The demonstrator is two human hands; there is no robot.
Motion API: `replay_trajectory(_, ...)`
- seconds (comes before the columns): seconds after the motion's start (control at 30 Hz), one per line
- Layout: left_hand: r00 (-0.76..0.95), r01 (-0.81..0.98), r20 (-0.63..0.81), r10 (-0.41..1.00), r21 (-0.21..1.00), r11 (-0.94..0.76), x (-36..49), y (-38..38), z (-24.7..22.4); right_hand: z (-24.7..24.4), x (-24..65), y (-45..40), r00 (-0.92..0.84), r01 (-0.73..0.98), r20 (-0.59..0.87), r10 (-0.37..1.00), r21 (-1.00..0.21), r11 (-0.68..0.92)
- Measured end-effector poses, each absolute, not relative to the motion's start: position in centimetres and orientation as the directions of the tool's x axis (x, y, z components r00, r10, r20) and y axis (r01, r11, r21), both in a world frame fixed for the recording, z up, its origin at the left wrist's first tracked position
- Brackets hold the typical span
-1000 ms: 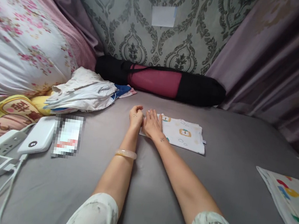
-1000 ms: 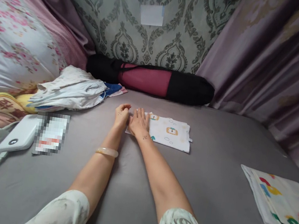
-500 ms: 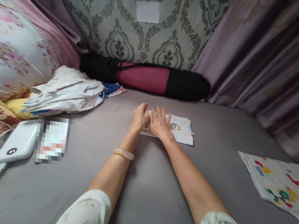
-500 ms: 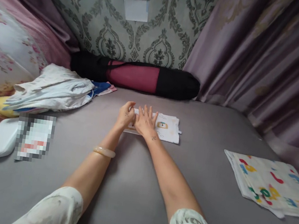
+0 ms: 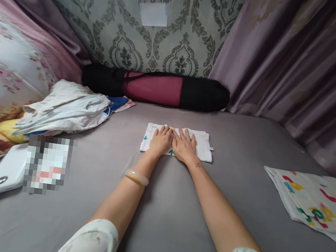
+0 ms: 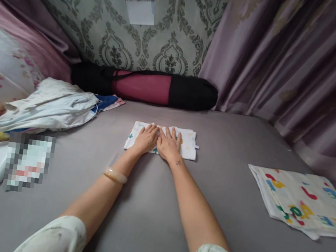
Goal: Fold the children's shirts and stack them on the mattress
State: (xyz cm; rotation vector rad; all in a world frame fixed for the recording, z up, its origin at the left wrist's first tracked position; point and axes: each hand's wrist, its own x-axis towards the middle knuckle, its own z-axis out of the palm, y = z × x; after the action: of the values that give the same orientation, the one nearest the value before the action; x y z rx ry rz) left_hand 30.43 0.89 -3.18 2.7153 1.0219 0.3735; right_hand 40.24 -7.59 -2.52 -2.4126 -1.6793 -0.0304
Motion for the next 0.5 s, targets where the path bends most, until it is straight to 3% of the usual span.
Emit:
replay_trajectory(0.23,0.645,0.678,0.247,0.723,0.252,-0.691,30.5,0.7,-2.8,-1.4,41.6,-8.6,0.415,0.901,0.142,0.899,-0.199,-0.385)
replay_trajectory(0.5,0.639,0.715,0.128,0.759,0.264,-0.647,30.4,1.0,-3.4,-2.3,41.9,-9.0,0.435,0.895,0.143,0.889,-0.176,-0.410)
